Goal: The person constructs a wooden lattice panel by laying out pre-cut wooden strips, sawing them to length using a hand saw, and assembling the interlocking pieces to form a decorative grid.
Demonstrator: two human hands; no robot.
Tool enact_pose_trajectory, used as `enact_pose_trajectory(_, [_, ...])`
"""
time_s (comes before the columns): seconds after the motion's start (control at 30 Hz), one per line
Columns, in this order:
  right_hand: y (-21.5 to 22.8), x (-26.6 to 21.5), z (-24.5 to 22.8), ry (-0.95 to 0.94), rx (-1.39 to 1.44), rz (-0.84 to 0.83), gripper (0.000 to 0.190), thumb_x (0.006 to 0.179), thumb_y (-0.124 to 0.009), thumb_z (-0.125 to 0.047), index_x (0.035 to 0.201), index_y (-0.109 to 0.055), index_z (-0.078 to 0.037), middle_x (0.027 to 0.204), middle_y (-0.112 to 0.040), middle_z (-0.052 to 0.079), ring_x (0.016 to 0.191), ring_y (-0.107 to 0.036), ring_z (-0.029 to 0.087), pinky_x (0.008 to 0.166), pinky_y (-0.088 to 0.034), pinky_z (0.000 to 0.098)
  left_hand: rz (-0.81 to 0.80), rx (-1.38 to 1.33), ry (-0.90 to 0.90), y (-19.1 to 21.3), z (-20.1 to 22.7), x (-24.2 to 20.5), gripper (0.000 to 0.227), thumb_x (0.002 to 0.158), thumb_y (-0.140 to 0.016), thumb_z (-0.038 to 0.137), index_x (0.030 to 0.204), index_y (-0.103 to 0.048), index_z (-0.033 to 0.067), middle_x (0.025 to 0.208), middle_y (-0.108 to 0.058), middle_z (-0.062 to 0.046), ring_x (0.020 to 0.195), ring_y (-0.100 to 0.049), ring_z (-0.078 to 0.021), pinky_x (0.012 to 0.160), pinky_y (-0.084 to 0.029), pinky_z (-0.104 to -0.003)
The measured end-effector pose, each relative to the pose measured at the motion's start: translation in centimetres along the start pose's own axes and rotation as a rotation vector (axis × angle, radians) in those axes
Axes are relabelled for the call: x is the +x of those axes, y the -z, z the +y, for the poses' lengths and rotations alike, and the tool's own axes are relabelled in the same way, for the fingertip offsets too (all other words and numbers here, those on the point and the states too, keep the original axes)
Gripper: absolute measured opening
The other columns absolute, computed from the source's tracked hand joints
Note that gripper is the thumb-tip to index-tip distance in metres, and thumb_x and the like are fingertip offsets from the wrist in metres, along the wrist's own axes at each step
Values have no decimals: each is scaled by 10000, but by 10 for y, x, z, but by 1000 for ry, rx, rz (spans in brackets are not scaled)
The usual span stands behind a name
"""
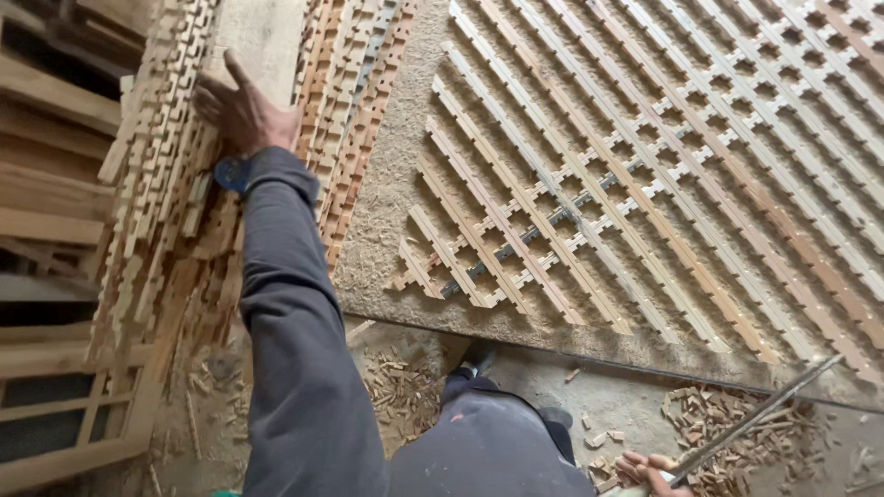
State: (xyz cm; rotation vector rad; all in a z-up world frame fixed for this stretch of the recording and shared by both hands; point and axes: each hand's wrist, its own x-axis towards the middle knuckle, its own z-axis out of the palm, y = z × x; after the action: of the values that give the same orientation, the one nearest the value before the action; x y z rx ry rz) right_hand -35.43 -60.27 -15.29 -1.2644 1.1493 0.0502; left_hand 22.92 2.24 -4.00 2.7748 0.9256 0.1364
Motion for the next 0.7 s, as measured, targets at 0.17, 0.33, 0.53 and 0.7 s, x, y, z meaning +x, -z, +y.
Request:
enact_pose_trajectory(0.17, [20,9,41,-36,6,72,275,1034,-423,110,1274,-356,226,1237,-555,525,1029,-606,625,905,-511,611,32,123,-114,-21,-35,19,1436,892,-998,685,1615,159,238,1731,10,-307,1650,-36,-440,1257,40,-657])
enact_pose_trajectory(0.33, [25,27,88,-18,-28,58,258,998,-453,132,1039,-604,337,1143,-680,443,914,-698,521,797,-576,523,-7,125,0,21,-46,-58,1249,1074,-902,692,1665,101,240,1732,48,-242,1637,8,-374,1278,-54,-660])
enact_pose_trajectory(0.53, [-9,-20,67,22,119,180,199,974,-625,24,1030,-628,214,1009,-731,366,796,-729,445,734,-616,511,577,325,-555,-23,-130,-76,239,905,-843,316,896,-737,102,1098,-561,-173,922,-585,-384,662,-546,-481])
enact_pose_trajectory(0.7, [-8,-16,65,0,150,131,142,919,-525,73,1056,-520,36,1041,-729,354,793,-751,439,685,-615,474,412,113,-486,-43,-168,-40,406,772,-698,8,1146,-810,118,992,-721,-209,721,-673,-443,584,-549,-517])
